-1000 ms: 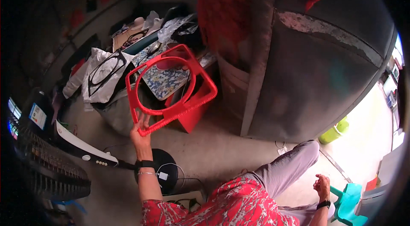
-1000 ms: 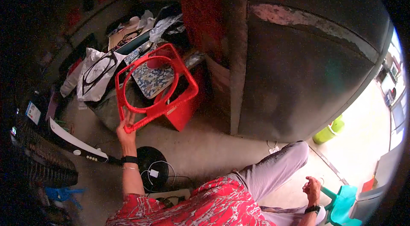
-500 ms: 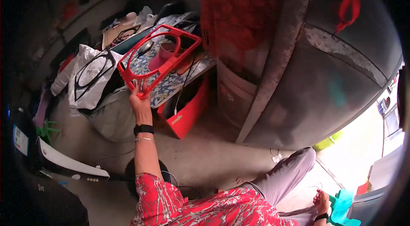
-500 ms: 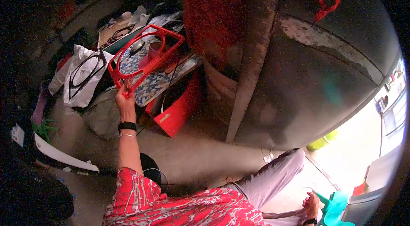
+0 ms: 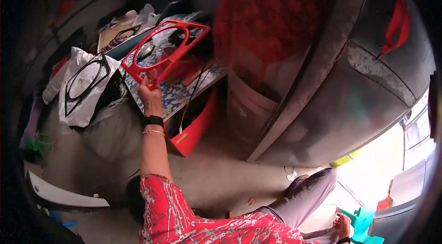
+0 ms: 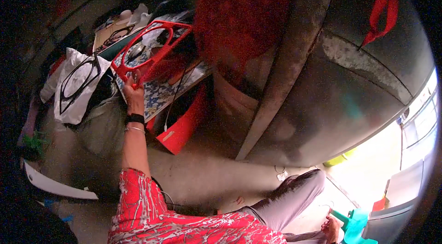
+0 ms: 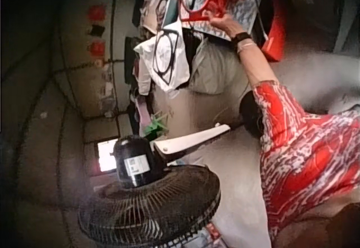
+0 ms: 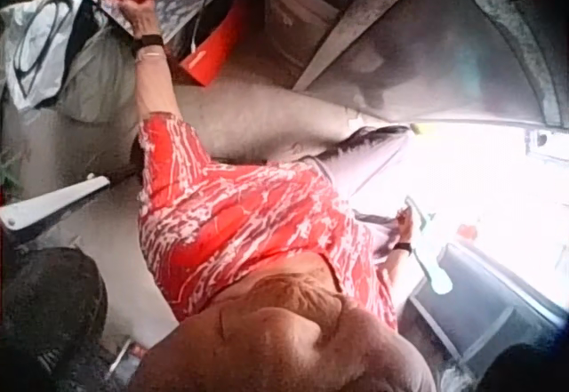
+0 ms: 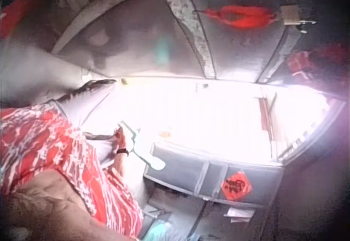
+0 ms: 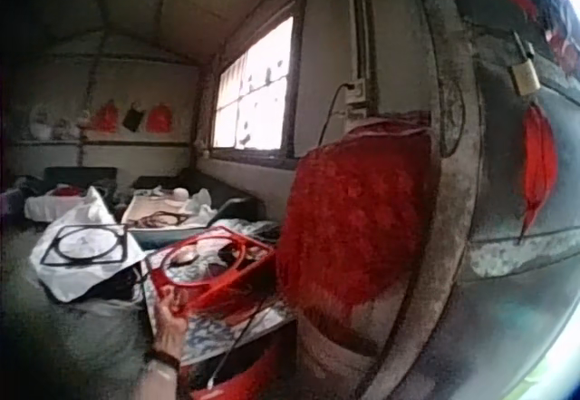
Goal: Manually weaving or wrapping a plastic furniture frame with red cord.
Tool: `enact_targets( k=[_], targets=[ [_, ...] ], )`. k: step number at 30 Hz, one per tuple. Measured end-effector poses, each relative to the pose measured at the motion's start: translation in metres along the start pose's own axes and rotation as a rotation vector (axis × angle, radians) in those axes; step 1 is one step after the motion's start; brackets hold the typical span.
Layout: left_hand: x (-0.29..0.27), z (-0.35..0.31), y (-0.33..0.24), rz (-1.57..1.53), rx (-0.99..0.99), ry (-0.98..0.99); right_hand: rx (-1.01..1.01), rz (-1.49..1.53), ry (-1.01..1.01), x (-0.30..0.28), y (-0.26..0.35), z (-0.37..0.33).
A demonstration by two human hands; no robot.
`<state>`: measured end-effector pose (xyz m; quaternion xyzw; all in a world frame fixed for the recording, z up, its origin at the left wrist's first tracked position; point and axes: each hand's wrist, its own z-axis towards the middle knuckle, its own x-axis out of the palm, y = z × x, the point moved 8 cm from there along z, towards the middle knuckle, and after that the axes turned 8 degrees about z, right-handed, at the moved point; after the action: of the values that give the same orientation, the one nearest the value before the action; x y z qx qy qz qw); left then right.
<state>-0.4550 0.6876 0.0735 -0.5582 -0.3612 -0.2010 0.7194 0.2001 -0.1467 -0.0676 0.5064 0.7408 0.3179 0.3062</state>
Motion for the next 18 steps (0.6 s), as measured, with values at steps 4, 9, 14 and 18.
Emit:
enact_targets(
  k=[4, 9, 14, 18],
  targets=[
    [0.012, 0.020, 0.008, 0.302, 0.082, 0.014, -0.027, -0.009, 0.042, 0.000, 0.001, -0.008],
    [-0.027, 0.061, 0.071, -0.144, -0.193, -0.160, -0.027, 0.005, 0.124, -0.018, -0.012, -0.002],
    [-0.063, 0.076, 0.099, -0.050, -0.327, -0.003, -0.040, 0.037, 0.361, -0.031, -0.030, 0.005],
    [-0.082, 0.059, 0.082, 0.202, -0.221, -0.243, 0.012, 0.045, 0.245, -0.038, -0.031, 0.005]
  ],
)
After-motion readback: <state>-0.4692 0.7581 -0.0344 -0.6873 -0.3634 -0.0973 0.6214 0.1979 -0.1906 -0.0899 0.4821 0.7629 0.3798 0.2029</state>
